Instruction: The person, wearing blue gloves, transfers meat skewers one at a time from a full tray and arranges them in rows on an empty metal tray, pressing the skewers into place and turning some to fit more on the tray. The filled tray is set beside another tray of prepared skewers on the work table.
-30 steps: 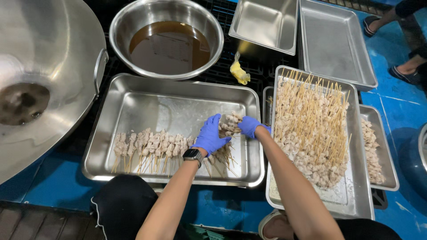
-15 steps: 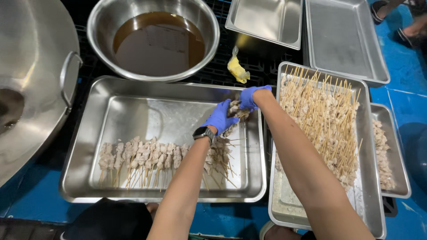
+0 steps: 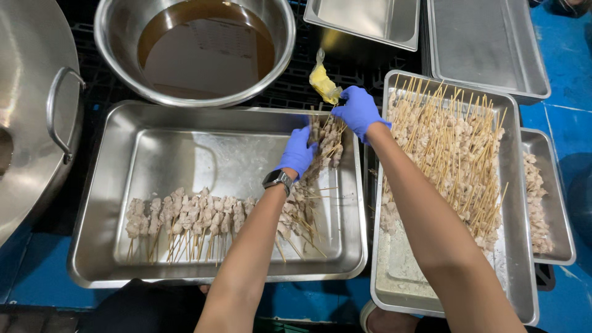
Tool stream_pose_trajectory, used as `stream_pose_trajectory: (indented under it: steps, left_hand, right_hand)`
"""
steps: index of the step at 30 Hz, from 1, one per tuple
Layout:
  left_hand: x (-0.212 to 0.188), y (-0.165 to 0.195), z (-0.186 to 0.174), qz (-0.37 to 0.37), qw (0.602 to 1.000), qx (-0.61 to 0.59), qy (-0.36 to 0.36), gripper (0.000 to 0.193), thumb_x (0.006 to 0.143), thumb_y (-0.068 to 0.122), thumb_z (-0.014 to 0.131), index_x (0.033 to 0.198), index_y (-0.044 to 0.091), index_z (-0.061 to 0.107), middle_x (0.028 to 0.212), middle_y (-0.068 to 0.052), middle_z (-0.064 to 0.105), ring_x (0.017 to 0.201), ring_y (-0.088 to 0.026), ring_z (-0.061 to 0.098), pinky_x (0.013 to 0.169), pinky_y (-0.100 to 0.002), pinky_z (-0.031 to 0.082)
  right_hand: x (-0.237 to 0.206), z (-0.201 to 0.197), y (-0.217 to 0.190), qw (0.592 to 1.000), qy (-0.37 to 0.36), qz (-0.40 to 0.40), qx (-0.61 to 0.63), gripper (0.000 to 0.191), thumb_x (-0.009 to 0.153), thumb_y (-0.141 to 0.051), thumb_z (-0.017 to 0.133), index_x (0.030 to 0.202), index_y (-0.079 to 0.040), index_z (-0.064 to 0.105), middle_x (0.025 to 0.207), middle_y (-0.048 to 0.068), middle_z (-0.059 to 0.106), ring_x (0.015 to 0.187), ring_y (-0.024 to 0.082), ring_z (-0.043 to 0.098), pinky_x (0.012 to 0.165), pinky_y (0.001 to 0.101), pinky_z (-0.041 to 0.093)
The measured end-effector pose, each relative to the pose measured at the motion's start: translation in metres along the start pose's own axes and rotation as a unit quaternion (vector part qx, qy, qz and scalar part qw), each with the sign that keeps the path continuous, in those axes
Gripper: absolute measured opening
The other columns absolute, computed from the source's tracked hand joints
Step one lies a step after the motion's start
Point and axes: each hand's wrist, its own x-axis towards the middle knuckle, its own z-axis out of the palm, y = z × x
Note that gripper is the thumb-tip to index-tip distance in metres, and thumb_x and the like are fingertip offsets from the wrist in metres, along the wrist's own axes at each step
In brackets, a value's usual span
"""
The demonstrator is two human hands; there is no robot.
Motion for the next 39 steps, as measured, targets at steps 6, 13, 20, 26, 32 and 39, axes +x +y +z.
stream_pose_trajectory:
  steps: [6,13,20,26,32,39]
  left_hand:
    - [0.002,0.008,0.003,0.044,0.999,0.004,0.022,0.041,0.095,0.005,0.062,0.135,0.011,0.059,0.108,-0.02,0.06,0.096,-0.042,0.064,0.084,-0.048,0.052]
    - [-0.004,0.011,-0.003,-0.001,0.998,-0.036,0.06,0.036,0.089,0.022,0.075,0.112,0.001,0.057,0.103,-0.019,0.063,0.091,-0.037,0.065,0.081,-0.046,0.054]
    - [-0.033,0.03,0.004,0.013,0.959,0.261,-0.111,0.043,0.076,0.04,0.083,0.103,0.009,0.068,0.1,-0.014,0.065,0.096,-0.033,0.064,0.081,-0.049,0.052]
    - [-0.032,0.031,0.042,0.07,0.944,0.302,-0.115,0.036,0.078,0.037,0.082,0.096,0.009,0.07,0.101,-0.013,0.063,0.099,-0.033,0.064,0.078,-0.046,0.054]
    - [-0.029,0.021,0.04,0.011,0.984,0.176,-0.036,0.015,0.088,0.021,0.069,0.099,0.01,0.071,0.106,-0.017,0.064,0.098,-0.039,0.065,0.079,-0.049,0.054]
    - [-0.014,0.02,-0.009,-0.025,0.998,0.023,-0.055,0.022,0.095,0.028,0.066,0.094,0.007,0.069,0.092,-0.02,0.068,0.088,-0.04,0.065,0.08,-0.049,0.052]
  right_hand:
    - [-0.028,0.008,0.021,0.966,0.008,-0.042,0.256,0.06,0.095,-0.024,0.069,0.147,-0.002,0.047,0.135,0.02,0.06,0.123,0.026,0.062,0.1,0.0357,0.052]
    - [-0.045,0.018,0.052,0.976,0.17,-0.01,0.134,0.051,0.1,-0.027,0.067,0.141,0.0,0.054,0.125,0.021,0.063,0.098,0.024,0.066,0.09,0.0361,0.054]
    - [-0.064,0.031,0.068,0.967,0.221,0.004,0.124,0.04,0.099,-0.029,0.069,0.128,-0.001,0.063,0.112,0.017,0.063,0.082,0.022,0.062,0.081,0.0356,0.052]
    - [-0.075,0.033,0.072,0.973,0.196,-0.011,0.118,0.032,0.099,-0.027,0.068,0.119,-0.002,0.069,0.111,0.017,0.065,0.087,0.025,0.065,0.083,0.0367,0.053]
    - [-0.075,0.04,0.068,0.973,0.171,0.008,0.153,0.029,0.099,-0.028,0.067,0.113,-0.003,0.07,0.105,0.015,0.067,0.087,0.024,0.068,0.079,0.0363,0.055]
    - [-0.08,0.049,0.062,0.978,0.079,0.125,0.149,0.024,0.096,-0.025,0.063,0.104,-0.003,0.068,0.093,0.02,0.073,0.084,0.031,0.073,0.079,0.042,0.057]
